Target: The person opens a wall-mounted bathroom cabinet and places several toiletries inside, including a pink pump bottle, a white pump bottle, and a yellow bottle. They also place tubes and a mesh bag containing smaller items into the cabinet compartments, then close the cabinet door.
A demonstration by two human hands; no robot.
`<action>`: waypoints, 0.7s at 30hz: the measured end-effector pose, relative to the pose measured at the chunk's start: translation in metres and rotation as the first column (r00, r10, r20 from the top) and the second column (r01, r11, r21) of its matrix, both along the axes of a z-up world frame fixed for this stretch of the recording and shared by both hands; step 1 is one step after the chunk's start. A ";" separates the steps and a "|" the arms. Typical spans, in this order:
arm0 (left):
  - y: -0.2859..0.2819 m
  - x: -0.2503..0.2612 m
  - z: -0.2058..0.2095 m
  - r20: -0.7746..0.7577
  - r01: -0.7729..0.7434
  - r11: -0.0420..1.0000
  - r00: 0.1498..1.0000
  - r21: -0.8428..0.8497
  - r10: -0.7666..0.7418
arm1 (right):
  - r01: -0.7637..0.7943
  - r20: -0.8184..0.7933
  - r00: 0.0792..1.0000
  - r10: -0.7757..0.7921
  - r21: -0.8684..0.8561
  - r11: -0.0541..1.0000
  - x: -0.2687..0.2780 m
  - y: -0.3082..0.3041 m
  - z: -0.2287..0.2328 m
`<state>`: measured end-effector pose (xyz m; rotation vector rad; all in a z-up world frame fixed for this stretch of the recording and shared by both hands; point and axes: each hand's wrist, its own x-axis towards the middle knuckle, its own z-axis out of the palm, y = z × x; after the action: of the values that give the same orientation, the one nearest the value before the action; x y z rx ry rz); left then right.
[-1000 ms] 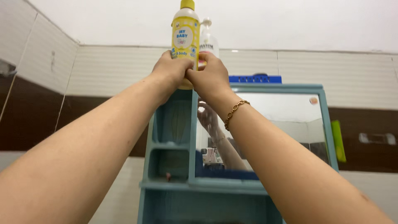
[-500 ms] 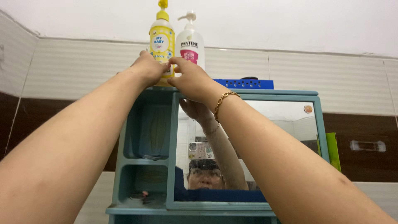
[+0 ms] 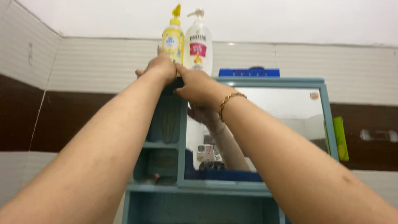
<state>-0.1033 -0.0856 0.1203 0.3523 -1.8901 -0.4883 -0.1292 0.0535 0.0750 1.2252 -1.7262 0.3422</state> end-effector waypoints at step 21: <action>-0.043 -0.031 0.030 -0.073 0.084 0.993 0.993 -0.085 -0.091 | 0.173 -0.122 0.976 -0.178 -0.051 0.984 -0.013 -0.020 0.007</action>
<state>-0.1346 -0.1288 0.1504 0.1944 -1.8503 -0.4746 -0.1420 0.0330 0.0817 1.0342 -1.6955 0.1890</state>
